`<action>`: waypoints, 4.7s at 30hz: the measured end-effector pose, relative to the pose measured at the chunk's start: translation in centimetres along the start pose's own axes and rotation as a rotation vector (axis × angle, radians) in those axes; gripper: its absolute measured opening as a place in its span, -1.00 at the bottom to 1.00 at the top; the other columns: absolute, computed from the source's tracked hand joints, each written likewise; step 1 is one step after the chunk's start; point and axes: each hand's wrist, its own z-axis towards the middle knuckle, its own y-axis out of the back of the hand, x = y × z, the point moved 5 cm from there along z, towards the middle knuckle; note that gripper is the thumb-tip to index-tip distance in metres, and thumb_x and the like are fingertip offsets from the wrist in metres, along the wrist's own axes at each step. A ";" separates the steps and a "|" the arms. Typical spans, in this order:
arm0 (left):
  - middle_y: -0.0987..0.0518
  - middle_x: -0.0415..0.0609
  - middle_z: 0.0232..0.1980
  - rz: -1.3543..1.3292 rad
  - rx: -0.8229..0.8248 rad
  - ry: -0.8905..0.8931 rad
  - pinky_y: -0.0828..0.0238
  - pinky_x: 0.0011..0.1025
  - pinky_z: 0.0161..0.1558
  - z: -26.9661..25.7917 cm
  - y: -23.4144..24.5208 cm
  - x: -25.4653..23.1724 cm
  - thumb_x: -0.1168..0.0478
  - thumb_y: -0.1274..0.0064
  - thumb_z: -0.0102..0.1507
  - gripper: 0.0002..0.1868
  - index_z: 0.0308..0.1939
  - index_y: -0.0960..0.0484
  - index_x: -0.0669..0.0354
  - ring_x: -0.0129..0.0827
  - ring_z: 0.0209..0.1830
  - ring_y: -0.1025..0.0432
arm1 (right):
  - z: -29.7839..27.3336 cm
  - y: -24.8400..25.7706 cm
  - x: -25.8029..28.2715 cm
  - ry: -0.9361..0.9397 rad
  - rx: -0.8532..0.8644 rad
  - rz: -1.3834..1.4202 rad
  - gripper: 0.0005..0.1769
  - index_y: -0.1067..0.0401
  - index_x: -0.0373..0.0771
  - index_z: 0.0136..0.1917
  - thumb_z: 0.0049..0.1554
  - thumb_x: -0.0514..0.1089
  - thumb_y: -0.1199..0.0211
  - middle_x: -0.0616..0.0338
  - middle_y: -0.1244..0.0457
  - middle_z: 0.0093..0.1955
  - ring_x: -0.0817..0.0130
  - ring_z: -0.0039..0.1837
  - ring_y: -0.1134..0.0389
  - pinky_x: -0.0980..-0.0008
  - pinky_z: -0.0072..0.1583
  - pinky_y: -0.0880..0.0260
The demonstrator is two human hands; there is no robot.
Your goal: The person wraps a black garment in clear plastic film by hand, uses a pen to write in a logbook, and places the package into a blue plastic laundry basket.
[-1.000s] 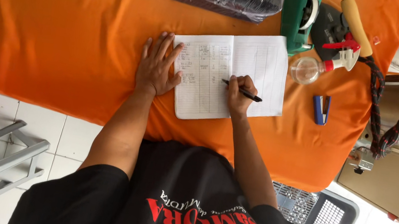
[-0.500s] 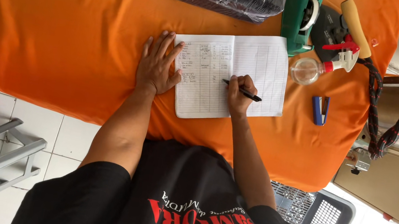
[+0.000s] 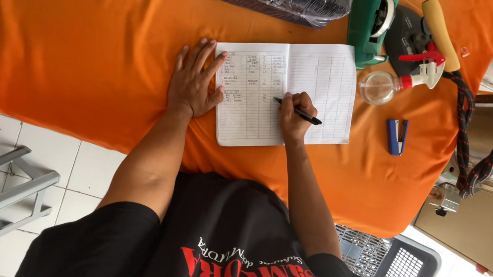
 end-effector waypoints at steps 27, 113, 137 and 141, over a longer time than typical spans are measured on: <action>-0.05 0.10 0.61 0.007 0.010 0.002 0.28 0.15 0.48 0.0 -0.2 0.0 -0.17 0.20 0.13 -0.11 0.56 -0.17 -0.09 -0.07 0.64 0.10 | -0.2 0.0 -0.2 0.011 -0.009 0.021 -0.59 -0.23 -0.19 -0.47 0.15 -0.39 -0.24 0.09 -0.26 -0.57 0.40 -0.46 -0.34 0.53 -0.34 -0.24; -0.10 0.01 0.62 -0.158 0.005 0.094 0.29 0.19 0.50 -0.7 2.9 -2.5 -0.02 -0.04 0.20 -0.23 0.51 -0.28 -0.09 -0.09 0.64 0.06 | -2.0 14.7 1.6 -0.418 0.192 -0.476 -0.32 -0.11 0.17 0.57 0.24 0.06 -0.23 0.00 -0.33 -0.40 -0.01 -0.29 -0.37 0.10 -0.12 -0.35; -0.49 -0.06 -0.30 -0.839 -0.211 0.860 -0.30 -0.34 -0.24 -6.4 3.3 -2.5 0.22 -0.29 0.10 -0.77 -0.23 -0.61 0.16 -0.31 -0.28 -0.39 | -1.3 21.2 -7.4 -0.570 -0.020 -0.272 -0.53 -0.27 -0.17 0.25 0.06 -0.08 -0.11 -0.09 -0.23 -0.09 0.03 -0.12 -0.40 0.07 -0.10 -0.44; -0.53 -0.08 -0.32 -0.860 -0.301 0.758 -0.37 -0.41 -0.26 -4.0 7.3 -4.5 0.29 -0.25 0.14 -0.81 -0.19 -0.60 0.13 -0.39 -0.34 -0.43 | -3.2 18.2 -6.2 -0.328 0.112 -0.571 -0.50 -0.38 0.01 0.13 -0.06 0.07 -0.40 -0.13 -0.37 -0.20 -0.18 -0.12 -0.46 -0.13 -0.16 -0.40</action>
